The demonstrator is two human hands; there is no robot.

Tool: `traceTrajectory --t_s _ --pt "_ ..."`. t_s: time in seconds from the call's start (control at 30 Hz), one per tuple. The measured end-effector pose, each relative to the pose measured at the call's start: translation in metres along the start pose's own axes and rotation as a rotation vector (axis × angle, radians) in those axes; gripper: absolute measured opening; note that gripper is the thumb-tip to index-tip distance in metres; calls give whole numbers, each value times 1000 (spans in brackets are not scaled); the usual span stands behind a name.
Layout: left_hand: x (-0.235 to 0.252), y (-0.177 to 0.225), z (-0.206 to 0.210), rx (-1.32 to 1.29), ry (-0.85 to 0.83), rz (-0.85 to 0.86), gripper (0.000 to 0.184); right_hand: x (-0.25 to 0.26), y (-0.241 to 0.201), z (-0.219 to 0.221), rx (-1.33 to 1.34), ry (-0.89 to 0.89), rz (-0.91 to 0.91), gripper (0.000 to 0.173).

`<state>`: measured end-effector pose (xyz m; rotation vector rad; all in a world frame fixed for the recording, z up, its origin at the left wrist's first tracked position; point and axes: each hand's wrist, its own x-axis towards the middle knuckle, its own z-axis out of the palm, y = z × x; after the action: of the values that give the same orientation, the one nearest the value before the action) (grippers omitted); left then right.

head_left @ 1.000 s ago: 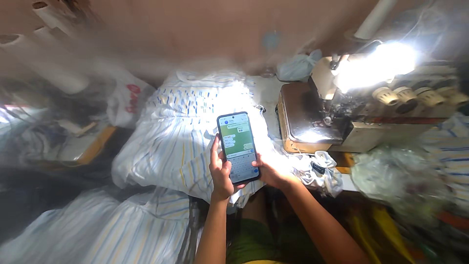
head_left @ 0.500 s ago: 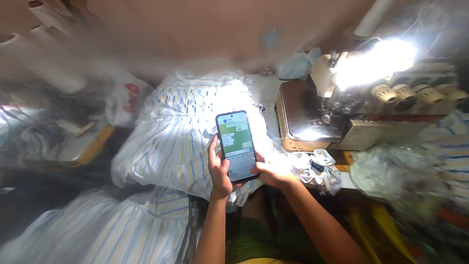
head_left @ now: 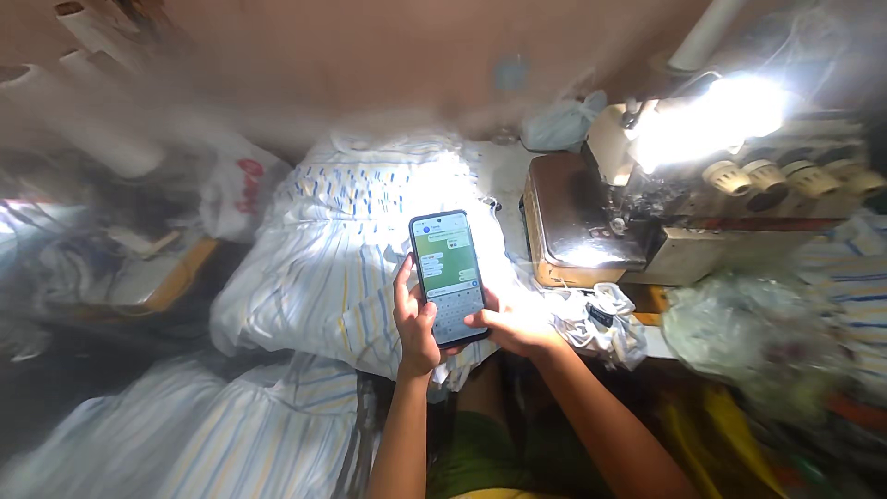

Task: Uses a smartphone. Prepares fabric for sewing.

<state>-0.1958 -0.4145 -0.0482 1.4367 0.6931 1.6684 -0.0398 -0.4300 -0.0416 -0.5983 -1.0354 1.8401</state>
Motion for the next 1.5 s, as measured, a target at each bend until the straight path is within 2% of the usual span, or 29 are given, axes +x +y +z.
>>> traceTrajectory --t_s 0.17,0.27,0.43,0.53,0.67,0.83,1.03,1.17,1.33,1.5 --pt "-1 -3 -3 7 -42 54 82 -1 -2 3 -36 44 3 51" --pt "-1 -2 -3 -8 -56 48 77 2 0 -1 37 83 54 41" --pt "-1 2 0 71 -53 68 98 3 -4 2 52 146 110 36" --pt "1 -3 -1 159 -82 128 101 1 -2 1 66 138 88 39" --pt "3 -1 3 206 -37 87 98 -3 -3 1 -7 50 18 57" --pt "3 -1 3 214 -47 123 96 -3 -2 1 -84 55 19 54" --pt "-1 -2 -2 83 -56 56 82 -3 1 -3 -2 12 23 54" --pt "-2 -2 -1 18 -6 9 89 0 11 -13 140 4 22 50" --pt "-2 -3 -1 -4 -9 13 93 1 11 -9 166 20 27 34" --pt "-2 -5 -2 -13 -29 33 93 1 6 -5 109 64 58 35"
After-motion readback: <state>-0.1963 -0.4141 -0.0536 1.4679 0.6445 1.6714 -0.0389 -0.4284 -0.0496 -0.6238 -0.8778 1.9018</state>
